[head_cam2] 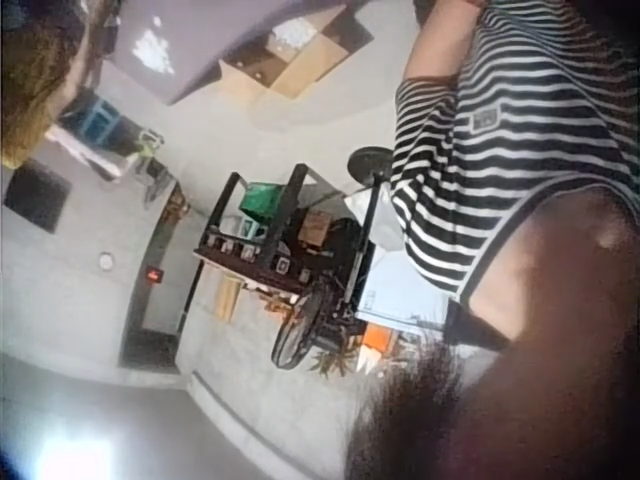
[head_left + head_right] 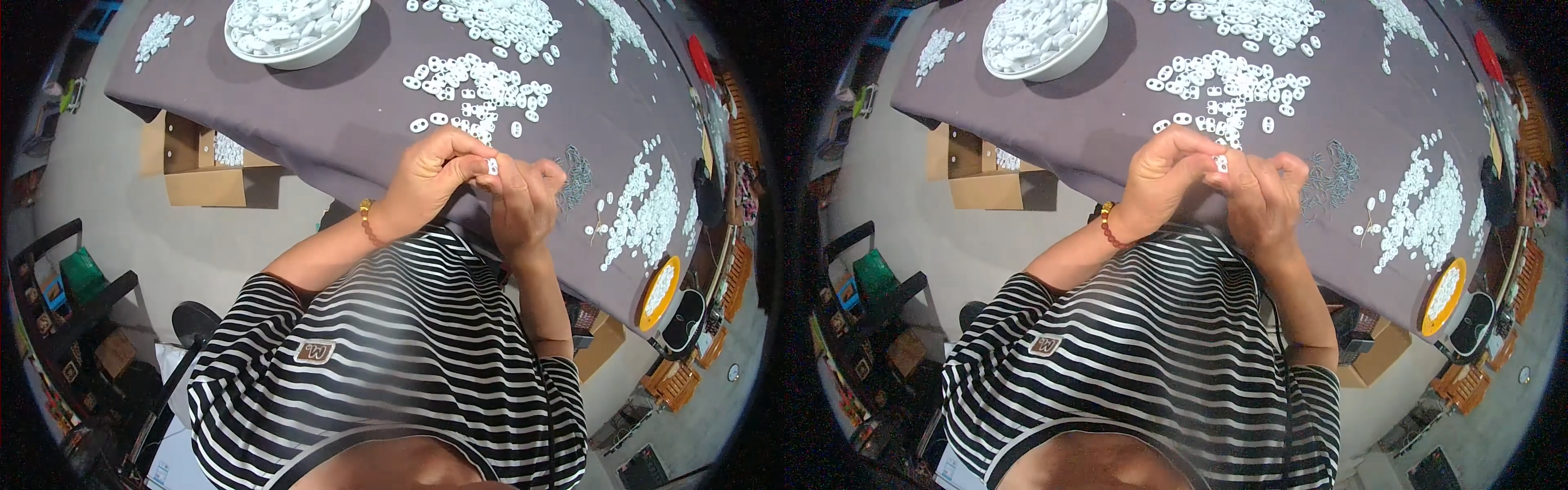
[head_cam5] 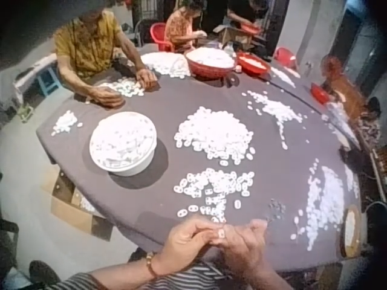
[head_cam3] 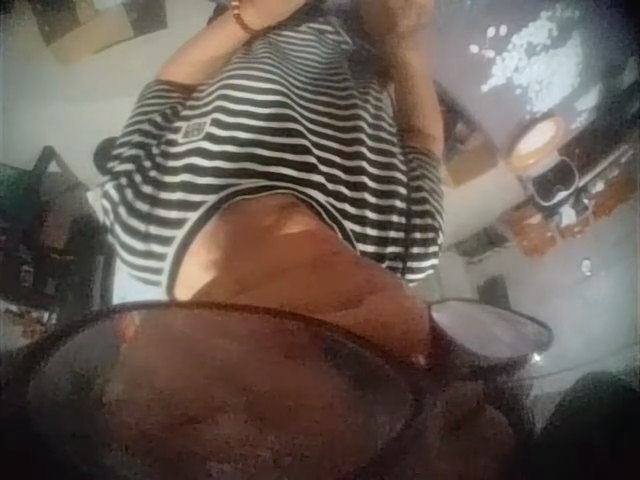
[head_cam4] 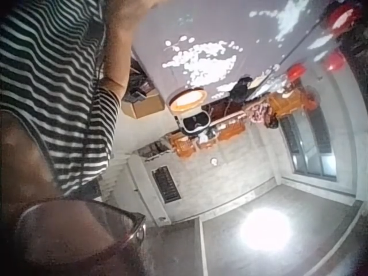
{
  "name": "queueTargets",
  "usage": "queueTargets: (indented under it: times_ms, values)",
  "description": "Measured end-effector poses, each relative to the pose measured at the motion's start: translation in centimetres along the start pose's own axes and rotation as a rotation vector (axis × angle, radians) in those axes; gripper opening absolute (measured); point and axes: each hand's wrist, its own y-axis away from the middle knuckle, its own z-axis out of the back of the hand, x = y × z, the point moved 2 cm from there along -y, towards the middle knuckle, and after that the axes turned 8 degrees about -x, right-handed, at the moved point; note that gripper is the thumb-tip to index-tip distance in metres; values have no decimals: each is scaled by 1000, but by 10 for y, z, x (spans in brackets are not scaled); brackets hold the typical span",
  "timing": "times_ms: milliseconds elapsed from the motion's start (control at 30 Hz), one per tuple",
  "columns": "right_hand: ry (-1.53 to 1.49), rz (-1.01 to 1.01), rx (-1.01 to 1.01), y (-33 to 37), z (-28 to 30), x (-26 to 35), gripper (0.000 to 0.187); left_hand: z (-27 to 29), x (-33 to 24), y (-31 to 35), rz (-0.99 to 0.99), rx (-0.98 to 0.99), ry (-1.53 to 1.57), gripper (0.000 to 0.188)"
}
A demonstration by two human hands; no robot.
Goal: The person assembles small plastic components by hand, picking up plastic pieces from the table and inserting wire pins into them.
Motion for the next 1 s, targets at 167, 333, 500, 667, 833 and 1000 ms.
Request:
queueTargets:
  times_ms: [167,333,500,667,833,1000]
  values:
    - [-37,-24,-23,2,2,-2,29,-4,-4,-1,-91,-7,-141,11]
    - [-38,-116,43,-16,3,-3,32,-1,-3,-8,-69,-28,-126,14]
    - [-102,-200,57,-15,5,-5,37,2,-1,-10,-100,-14,-132,16]
    - [-93,-115,32,-15,5,-4,27,1,-4,-8,-95,-7,-158,14]
    - [-113,-111,41,-13,4,-3,22,1,-3,-8,-108,-11,-137,13]
    - [-98,-107,42,-12,3,-2,20,-1,-3,-6,-100,-3,-121,14]
